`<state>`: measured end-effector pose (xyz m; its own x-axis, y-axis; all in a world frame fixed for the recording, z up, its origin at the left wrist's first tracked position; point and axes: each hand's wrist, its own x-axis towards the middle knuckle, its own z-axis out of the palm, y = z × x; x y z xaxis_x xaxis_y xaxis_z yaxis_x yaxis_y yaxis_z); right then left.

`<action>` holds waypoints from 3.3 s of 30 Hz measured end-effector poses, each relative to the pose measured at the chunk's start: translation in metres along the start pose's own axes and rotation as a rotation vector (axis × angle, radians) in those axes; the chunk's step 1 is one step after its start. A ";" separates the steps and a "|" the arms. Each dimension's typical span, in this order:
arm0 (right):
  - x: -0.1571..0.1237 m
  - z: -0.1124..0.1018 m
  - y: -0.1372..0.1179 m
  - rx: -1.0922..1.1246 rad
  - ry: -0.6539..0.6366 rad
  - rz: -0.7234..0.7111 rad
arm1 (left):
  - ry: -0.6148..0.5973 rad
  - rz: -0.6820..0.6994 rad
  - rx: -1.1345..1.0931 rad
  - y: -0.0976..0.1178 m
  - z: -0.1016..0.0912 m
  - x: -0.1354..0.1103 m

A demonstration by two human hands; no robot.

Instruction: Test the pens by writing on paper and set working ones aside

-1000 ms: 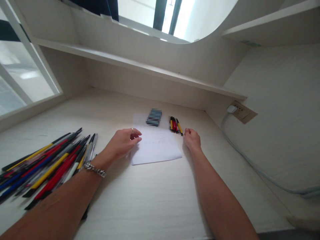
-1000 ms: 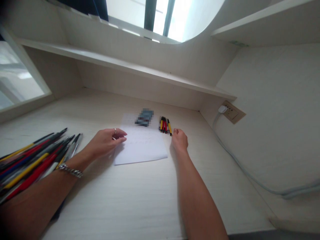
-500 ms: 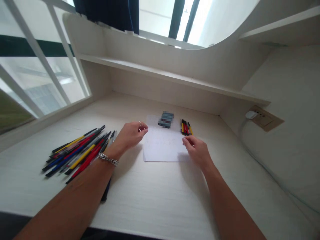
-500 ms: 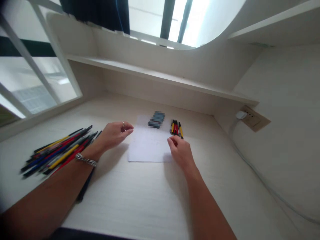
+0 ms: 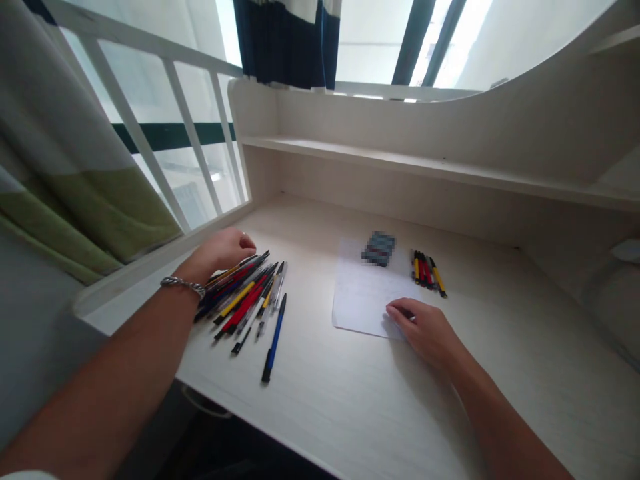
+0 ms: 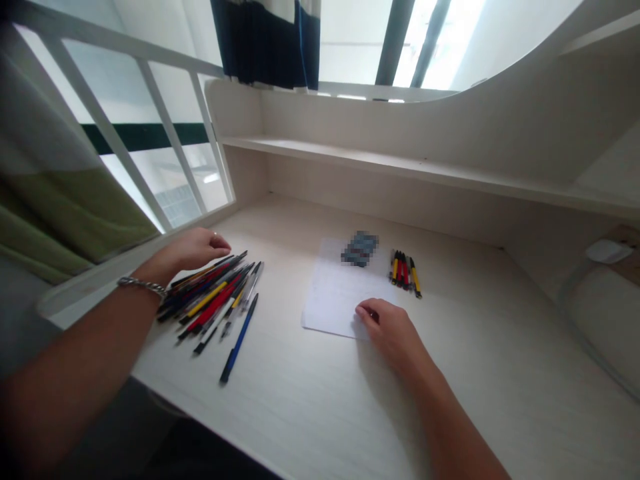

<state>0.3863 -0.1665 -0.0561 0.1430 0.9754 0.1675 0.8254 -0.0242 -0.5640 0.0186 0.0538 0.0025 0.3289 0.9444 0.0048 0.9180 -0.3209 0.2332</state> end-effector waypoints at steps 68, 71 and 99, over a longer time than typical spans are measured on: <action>0.001 -0.023 0.024 -0.018 0.255 0.110 | 0.048 0.711 -0.096 0.232 0.116 -0.019; 0.002 -0.018 0.025 -0.021 0.245 0.103 | 0.024 0.723 -0.134 0.224 0.111 -0.016; 0.012 -0.003 0.031 -0.100 0.279 0.086 | 0.201 0.422 -0.404 0.203 0.116 -0.007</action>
<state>0.4152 -0.1564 -0.0686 0.3475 0.8717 0.3456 0.8514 -0.1389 -0.5057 0.2288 -0.0260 -0.0625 0.5607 0.7499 0.3510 0.5483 -0.6540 0.5213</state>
